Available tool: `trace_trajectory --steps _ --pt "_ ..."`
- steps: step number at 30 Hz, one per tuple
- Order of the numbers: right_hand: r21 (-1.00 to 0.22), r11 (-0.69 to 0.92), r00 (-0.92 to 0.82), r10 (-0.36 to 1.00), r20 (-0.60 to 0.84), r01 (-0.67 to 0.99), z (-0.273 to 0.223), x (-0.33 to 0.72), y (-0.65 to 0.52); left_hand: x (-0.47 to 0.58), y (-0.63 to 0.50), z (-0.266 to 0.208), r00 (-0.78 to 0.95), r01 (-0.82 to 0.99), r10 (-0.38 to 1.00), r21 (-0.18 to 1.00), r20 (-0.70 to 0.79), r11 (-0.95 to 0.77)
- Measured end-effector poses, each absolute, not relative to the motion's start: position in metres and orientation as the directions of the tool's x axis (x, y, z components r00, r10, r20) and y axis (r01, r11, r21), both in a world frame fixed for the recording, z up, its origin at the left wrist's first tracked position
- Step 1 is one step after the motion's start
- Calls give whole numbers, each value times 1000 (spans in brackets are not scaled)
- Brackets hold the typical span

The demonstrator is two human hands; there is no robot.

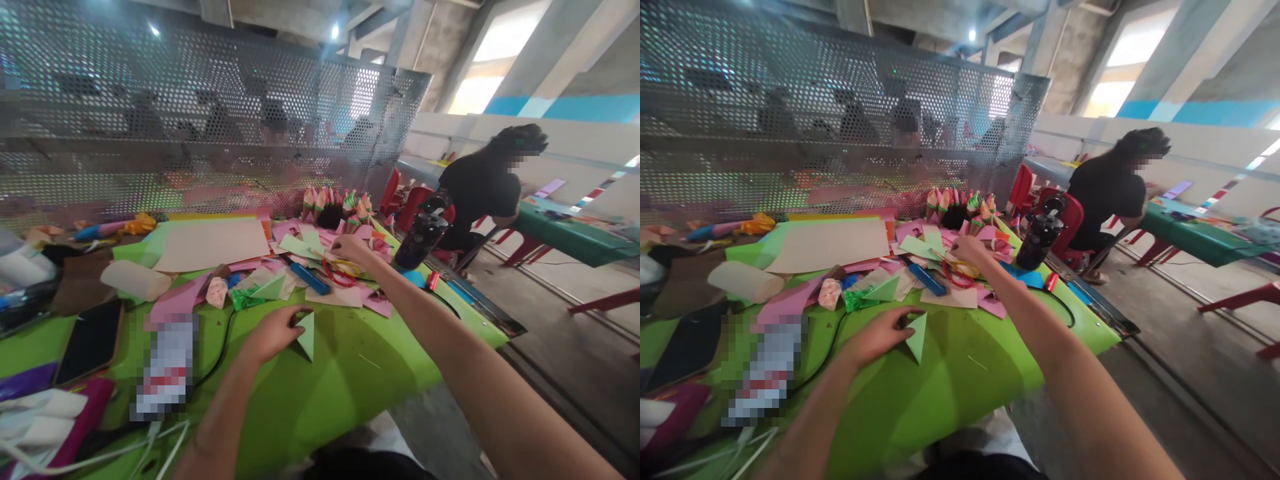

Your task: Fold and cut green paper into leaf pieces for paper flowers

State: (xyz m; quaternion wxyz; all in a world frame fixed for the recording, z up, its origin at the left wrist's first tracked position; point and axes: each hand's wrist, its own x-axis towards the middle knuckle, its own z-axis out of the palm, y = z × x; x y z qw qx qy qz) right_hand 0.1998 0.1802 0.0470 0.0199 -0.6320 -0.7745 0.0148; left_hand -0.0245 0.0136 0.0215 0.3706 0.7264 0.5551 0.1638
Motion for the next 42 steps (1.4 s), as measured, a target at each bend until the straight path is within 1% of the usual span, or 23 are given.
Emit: trace_trajectory --steps 3,6,8,11,15,18,23,24,26,27,28,30,32,34,35,39,42 --pt "-35 220 -221 975 -21 975 38 190 177 -25 13 22 332 690 923 718 -196 -96" --pt "-37 222 -223 975 -22 974 33 185 175 -25 14 21 332 671 921 737 -205 -78" --pt "-57 219 -219 976 -3 974 30 184 175 -24 15 18 321 627 930 776 -181 -66" --pt "-121 209 -205 978 40 970 27 185 174 -22 16 14 265 524 953 852 -147 -14" --pt "-263 230 -202 971 129 937 31 191 165 -16 18 12 205 283 960 951 -190 128" --pt "-389 319 -260 945 197 864 39 197 153 -11 19 16 162 158 960 966 -229 204" --pt "-568 449 -395 891 225 690 39 210 121 -9 11 20 102 130 964 964 -245 232" --pt "-625 466 -419 877 235 626 37 212 113 -9 8 18 93 137 965 963 -246 232" --pt "-772 472 -445 852 276 425 31 216 93 -11 1 14 78 164 966 959 -246 231" --pt "-810 464 -439 850 292 359 29 218 83 -11 -3 12 75 186 967 956 -243 226" --pt "-824 459 -429 852 302 332 27 219 73 -12 -6 8 74 210 969 954 -235 215" --pt "-796 480 -438 845 306 368 25 219 54 -12 -11 2 83 265 973 946 -217 188" --pt "-707 569 -480 800 360 419 24 216 39 -10 -13 -4 101 302 973 938 -207 168" --pt "-611 666 -548 729 410 428 22 212 28 -8 -14 -9 125 310 974 940 -190 144" --pt "-577 699 -587 696 413 422 20 209 25 -7 -14 -10 132 319 975 939 -181 131" --pt "-502 749 -694 631 345 432 11 196 15 -8 -15 -5 138 387 975 916 -174 109" --pt "-443 747 -697 647 309 496 1 189 10 -12 -18 3 164 290 962 943 -219 166"
